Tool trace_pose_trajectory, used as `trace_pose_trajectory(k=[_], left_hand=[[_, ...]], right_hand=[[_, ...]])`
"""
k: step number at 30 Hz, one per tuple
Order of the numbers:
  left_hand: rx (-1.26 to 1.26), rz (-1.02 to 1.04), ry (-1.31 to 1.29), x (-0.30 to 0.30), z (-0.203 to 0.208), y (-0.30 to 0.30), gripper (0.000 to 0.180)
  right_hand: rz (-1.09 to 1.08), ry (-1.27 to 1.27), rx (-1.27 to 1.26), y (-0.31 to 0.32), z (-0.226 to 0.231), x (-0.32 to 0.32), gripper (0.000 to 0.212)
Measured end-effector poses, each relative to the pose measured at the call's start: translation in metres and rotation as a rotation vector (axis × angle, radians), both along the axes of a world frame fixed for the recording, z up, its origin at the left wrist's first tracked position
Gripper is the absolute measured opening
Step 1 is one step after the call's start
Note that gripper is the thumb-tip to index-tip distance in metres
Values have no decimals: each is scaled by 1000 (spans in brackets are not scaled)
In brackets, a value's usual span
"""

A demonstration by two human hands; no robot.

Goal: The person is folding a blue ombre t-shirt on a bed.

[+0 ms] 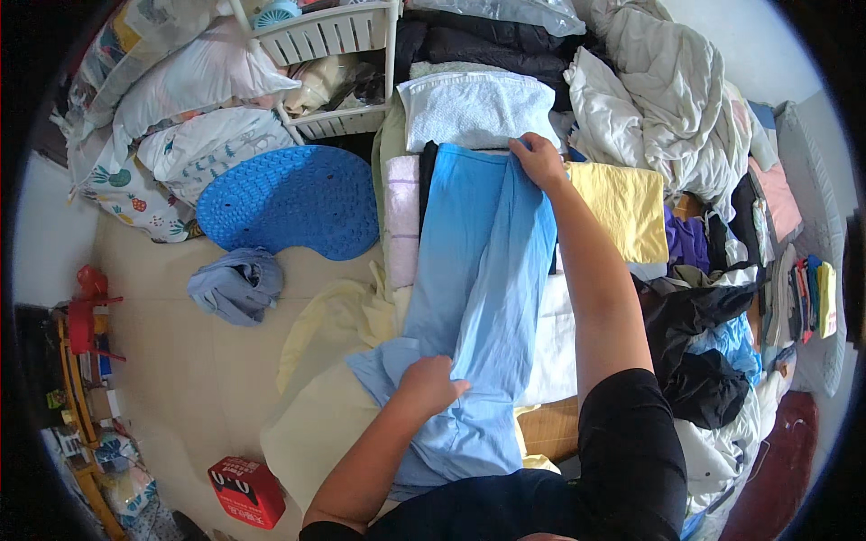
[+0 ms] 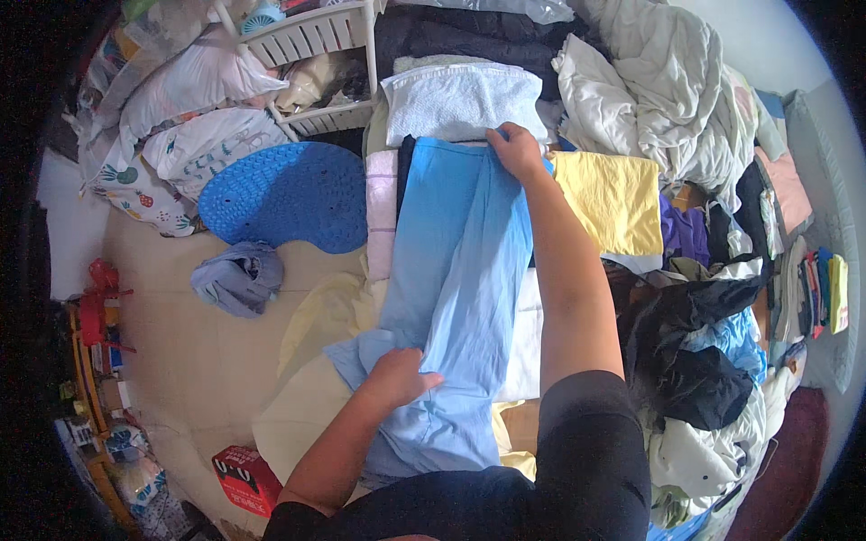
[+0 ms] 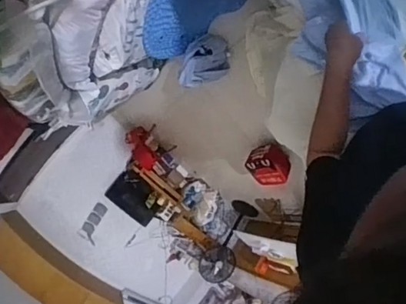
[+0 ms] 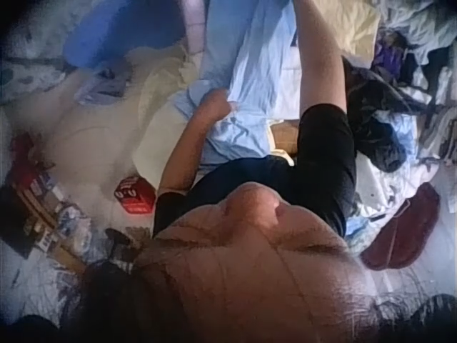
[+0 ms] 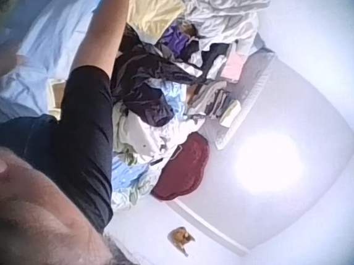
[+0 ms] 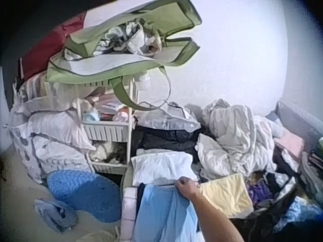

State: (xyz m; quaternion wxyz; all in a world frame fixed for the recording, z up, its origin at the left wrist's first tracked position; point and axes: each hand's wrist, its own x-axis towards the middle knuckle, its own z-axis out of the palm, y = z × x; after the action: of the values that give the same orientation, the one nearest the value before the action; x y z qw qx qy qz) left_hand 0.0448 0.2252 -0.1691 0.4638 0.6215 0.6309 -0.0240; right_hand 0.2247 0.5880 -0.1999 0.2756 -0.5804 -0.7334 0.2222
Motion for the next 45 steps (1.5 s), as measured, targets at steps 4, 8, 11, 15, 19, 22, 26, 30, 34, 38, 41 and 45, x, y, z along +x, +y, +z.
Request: trace_pose_trajectory(k=[4, 8, 11, 15, 19, 22, 26, 30, 34, 38, 41, 45], left_hand=[[20, 11, 146, 4, 11, -2, 53], [-34, -18, 178, 8, 12, -3, 58], [-12, -57, 195, 11, 15, -5, 68], [5, -109, 302, 18, 46, 13, 100], [586, -319, 239, 32, 43, 11, 110], [828, -417, -22, 50, 2, 12, 94], [720, -520, -49, 56, -47, 2, 85], [563, -652, -60, 68, -51, -14, 90], [576, -709, 13, 73, -56, -17, 96], [573, -570, -147, 71, -48, -10, 83], [742, -288, -249, 65, -44, 0, 70], [825, 308, -197, 42, -41, 1, 60]], right_hand=[[106, -261, 135, -3, -3, -5, 37], [171, -230, 272, -7, -2, -9, 32], [244, -340, 334, -9, -3, -5, 27], [236, -566, 331, -18, -13, 3, 23], [22, -482, 515, -45, 5, -2, 38], [-46, -385, 623, -78, 3, -7, 48], [87, -435, 385, -112, -31, -8, 57], [69, -494, 188, -89, -44, -12, 67], [34, -498, 124, -62, -45, -5, 69], [19, -503, 142, -59, -47, -9, 70], [-22, -349, 225, -64, -46, -4, 71], [-20, 114, 306, -101, -41, 6, 65]])
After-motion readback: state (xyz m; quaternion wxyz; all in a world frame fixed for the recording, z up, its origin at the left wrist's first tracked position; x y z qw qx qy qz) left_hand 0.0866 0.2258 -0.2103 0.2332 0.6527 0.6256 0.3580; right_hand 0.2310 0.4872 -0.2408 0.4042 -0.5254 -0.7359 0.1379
